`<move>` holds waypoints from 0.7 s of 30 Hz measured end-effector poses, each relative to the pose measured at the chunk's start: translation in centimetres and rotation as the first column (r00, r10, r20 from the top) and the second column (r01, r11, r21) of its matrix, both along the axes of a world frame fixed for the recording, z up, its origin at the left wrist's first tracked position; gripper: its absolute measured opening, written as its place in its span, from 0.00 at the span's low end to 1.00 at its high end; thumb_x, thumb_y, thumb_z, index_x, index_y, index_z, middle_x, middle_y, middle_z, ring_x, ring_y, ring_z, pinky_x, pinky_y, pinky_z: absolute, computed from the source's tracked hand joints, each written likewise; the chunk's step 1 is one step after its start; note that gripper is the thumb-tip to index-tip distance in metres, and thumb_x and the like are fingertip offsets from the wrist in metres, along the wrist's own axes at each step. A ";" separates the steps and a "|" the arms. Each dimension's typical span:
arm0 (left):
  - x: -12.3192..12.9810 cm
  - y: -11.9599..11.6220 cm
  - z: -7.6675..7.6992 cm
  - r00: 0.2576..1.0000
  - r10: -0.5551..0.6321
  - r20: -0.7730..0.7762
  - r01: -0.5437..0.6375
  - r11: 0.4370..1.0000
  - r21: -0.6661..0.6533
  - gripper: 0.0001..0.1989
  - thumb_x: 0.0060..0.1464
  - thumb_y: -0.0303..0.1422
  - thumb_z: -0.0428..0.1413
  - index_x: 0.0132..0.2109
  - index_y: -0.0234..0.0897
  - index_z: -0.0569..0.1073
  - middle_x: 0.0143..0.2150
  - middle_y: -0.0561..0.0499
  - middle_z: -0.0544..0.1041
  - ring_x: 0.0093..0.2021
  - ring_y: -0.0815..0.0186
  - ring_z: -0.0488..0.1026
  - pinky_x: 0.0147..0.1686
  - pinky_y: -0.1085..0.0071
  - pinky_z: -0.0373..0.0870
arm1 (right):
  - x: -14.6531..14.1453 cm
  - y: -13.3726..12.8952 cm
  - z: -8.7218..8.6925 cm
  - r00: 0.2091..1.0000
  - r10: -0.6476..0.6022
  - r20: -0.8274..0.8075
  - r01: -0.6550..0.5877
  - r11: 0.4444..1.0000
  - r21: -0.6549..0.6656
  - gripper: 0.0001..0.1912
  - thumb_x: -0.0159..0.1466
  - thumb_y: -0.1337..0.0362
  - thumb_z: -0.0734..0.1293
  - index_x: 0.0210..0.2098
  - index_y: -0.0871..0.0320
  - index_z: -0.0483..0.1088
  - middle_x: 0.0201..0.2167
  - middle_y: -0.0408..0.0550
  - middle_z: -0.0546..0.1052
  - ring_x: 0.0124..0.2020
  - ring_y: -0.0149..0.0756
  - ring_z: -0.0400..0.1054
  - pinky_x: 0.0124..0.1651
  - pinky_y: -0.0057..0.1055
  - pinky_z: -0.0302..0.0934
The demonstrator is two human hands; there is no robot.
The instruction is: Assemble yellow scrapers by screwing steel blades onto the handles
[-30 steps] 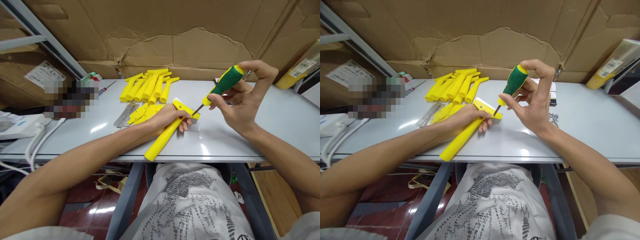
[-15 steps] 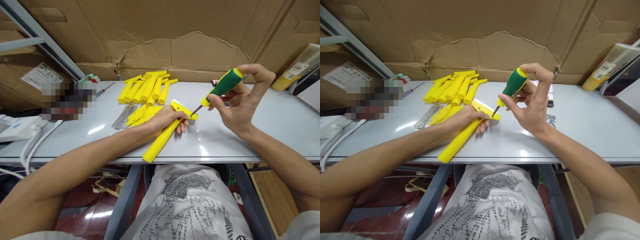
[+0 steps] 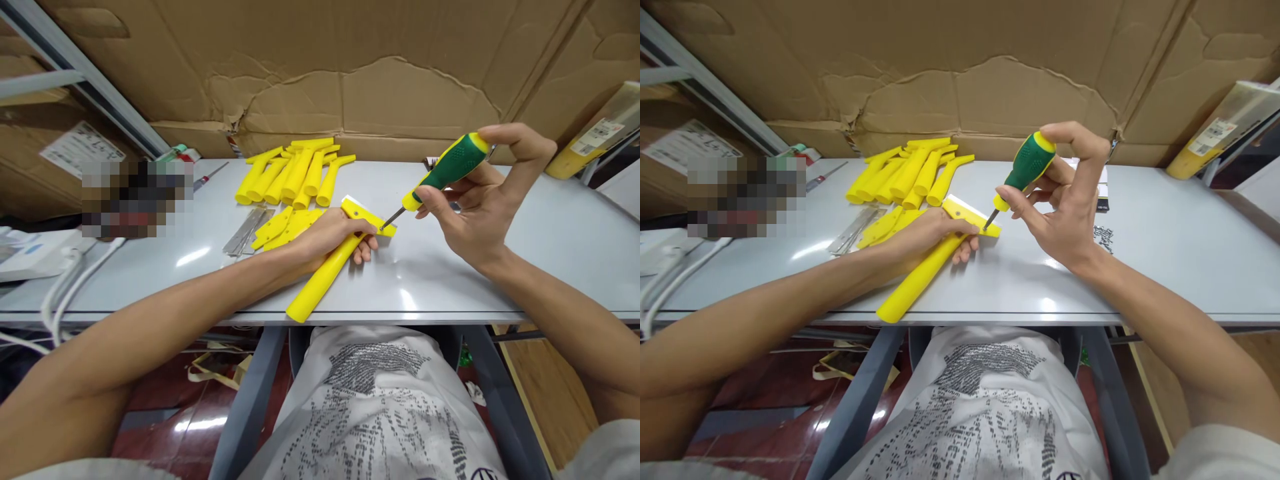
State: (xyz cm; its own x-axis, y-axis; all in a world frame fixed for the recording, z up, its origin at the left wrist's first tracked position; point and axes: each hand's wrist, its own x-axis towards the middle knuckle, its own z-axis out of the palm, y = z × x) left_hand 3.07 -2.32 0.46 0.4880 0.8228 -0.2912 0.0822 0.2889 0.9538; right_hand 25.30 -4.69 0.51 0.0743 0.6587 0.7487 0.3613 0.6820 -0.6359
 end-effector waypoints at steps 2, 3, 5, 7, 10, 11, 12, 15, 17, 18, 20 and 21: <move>0.0 0.1 -0.1 1.000 0.001 0.008 -0.001 1.000 0.004 0.07 0.58 0.28 0.62 0.32 0.28 0.77 0.23 0.44 0.78 0.21 0.68 0.74 0.21 0.75 0.70 | 0.0 0.0 0.0 1.000 -0.012 0.005 0.012 1.000 -0.016 0.37 0.62 0.40 0.78 0.58 0.39 0.55 0.47 0.43 0.78 0.42 0.43 0.83 0.36 0.40 0.84; 0.0 0.1 -0.2 1.000 -0.002 0.010 0.001 1.000 0.007 0.08 0.57 0.28 0.62 0.32 0.27 0.77 0.23 0.44 0.78 0.21 0.68 0.73 0.21 0.75 0.71 | 0.0 0.1 -0.1 1.000 -0.004 0.009 0.004 1.000 -0.011 0.36 0.63 0.40 0.78 0.59 0.39 0.55 0.46 0.43 0.78 0.41 0.42 0.83 0.36 0.39 0.84; -0.1 0.2 -0.2 1.000 -0.009 0.012 0.009 1.000 0.012 0.08 0.57 0.28 0.62 0.32 0.27 0.78 0.23 0.43 0.78 0.21 0.68 0.73 0.21 0.75 0.71 | 0.1 0.6 -0.3 0.999 0.044 0.018 -0.045 0.998 0.044 0.36 0.64 0.40 0.77 0.59 0.41 0.55 0.45 0.41 0.77 0.39 0.39 0.83 0.35 0.36 0.83; 0.0 0.2 -0.2 1.000 -0.006 0.015 0.006 1.000 0.008 0.07 0.57 0.28 0.62 0.32 0.26 0.78 0.22 0.43 0.78 0.21 0.67 0.74 0.21 0.75 0.71 | 0.2 1.2 -0.7 0.995 0.101 0.023 -0.104 0.986 0.127 0.37 0.63 0.40 0.78 0.59 0.43 0.55 0.45 0.40 0.77 0.37 0.36 0.82 0.33 0.33 0.82; 0.0 0.1 -0.1 1.000 0.008 0.015 -0.008 1.000 0.003 0.08 0.56 0.27 0.61 0.30 0.26 0.78 0.22 0.43 0.78 0.19 0.67 0.73 0.19 0.75 0.69 | 0.4 1.9 -1.2 0.989 0.146 0.031 -0.149 0.970 0.193 0.37 0.64 0.41 0.78 0.61 0.42 0.55 0.46 0.39 0.77 0.37 0.33 0.82 0.32 0.31 0.82; 0.0 0.1 0.0 1.000 0.010 0.011 -0.010 1.000 0.003 0.08 0.56 0.27 0.61 0.29 0.26 0.78 0.22 0.43 0.78 0.19 0.68 0.73 0.19 0.75 0.69 | 0.4 2.0 -1.3 0.988 0.148 0.035 -0.152 0.968 0.202 0.37 0.64 0.42 0.78 0.61 0.42 0.55 0.46 0.39 0.77 0.38 0.34 0.83 0.32 0.31 0.82; 0.0 0.1 0.0 1.000 0.010 0.007 -0.010 1.000 0.004 0.09 0.57 0.27 0.61 0.29 0.26 0.78 0.22 0.43 0.77 0.19 0.68 0.73 0.19 0.76 0.69 | 0.4 2.1 -1.4 0.989 0.145 0.037 -0.150 0.966 0.209 0.37 0.65 0.42 0.77 0.62 0.42 0.55 0.47 0.39 0.78 0.39 0.34 0.83 0.32 0.31 0.82; -0.1 0.0 0.0 1.000 0.007 0.003 -0.007 1.000 0.011 0.10 0.58 0.27 0.60 0.28 0.27 0.78 0.21 0.42 0.77 0.18 0.69 0.72 0.19 0.76 0.69 | 0.4 2.1 -1.5 0.992 0.122 0.042 -0.128 0.966 0.226 0.38 0.64 0.43 0.78 0.63 0.41 0.56 0.48 0.40 0.78 0.42 0.37 0.84 0.33 0.32 0.82; 0.0 0.0 0.0 1.000 0.003 0.002 -0.003 1.000 0.015 0.10 0.58 0.26 0.60 0.28 0.27 0.78 0.21 0.42 0.78 0.18 0.69 0.72 0.20 0.77 0.69 | 0.4 2.1 -1.5 0.992 0.119 0.048 -0.127 0.966 0.226 0.38 0.64 0.43 0.78 0.63 0.41 0.56 0.48 0.40 0.78 0.42 0.38 0.84 0.33 0.32 0.82; 0.0 0.0 0.0 1.000 0.004 0.000 -0.004 1.000 0.016 0.11 0.58 0.26 0.60 0.28 0.27 0.78 0.21 0.43 0.78 0.18 0.69 0.72 0.20 0.77 0.69 | 0.4 2.2 -1.5 0.991 0.124 0.049 -0.132 0.965 0.227 0.37 0.65 0.43 0.78 0.63 0.41 0.56 0.48 0.40 0.78 0.41 0.37 0.84 0.33 0.32 0.82; 0.0 0.0 0.1 1.000 0.007 -0.006 -0.006 1.000 0.012 0.11 0.59 0.26 0.59 0.28 0.27 0.78 0.21 0.43 0.78 0.18 0.69 0.72 0.19 0.77 0.69 | 0.4 2.3 -1.5 0.990 0.135 0.045 -0.141 0.965 0.222 0.37 0.65 0.43 0.78 0.63 0.41 0.55 0.48 0.39 0.78 0.39 0.35 0.83 0.32 0.31 0.82; 0.0 0.0 0.1 1.000 0.008 -0.008 -0.008 1.000 0.011 0.11 0.59 0.25 0.59 0.28 0.27 0.78 0.21 0.43 0.77 0.18 0.69 0.72 0.19 0.77 0.68 | 0.5 2.3 -1.5 0.990 0.138 0.042 -0.144 0.966 0.216 0.38 0.65 0.43 0.78 0.63 0.41 0.55 0.48 0.39 0.78 0.39 0.35 0.83 0.32 0.31 0.82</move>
State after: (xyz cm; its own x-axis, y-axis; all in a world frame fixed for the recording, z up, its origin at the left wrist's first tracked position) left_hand 3.08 -2.28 0.51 0.4792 0.8299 -0.2859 0.0871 0.2792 0.9563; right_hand 25.77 -2.37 -1.02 -0.0294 0.4816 0.8759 0.2662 0.8484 -0.4575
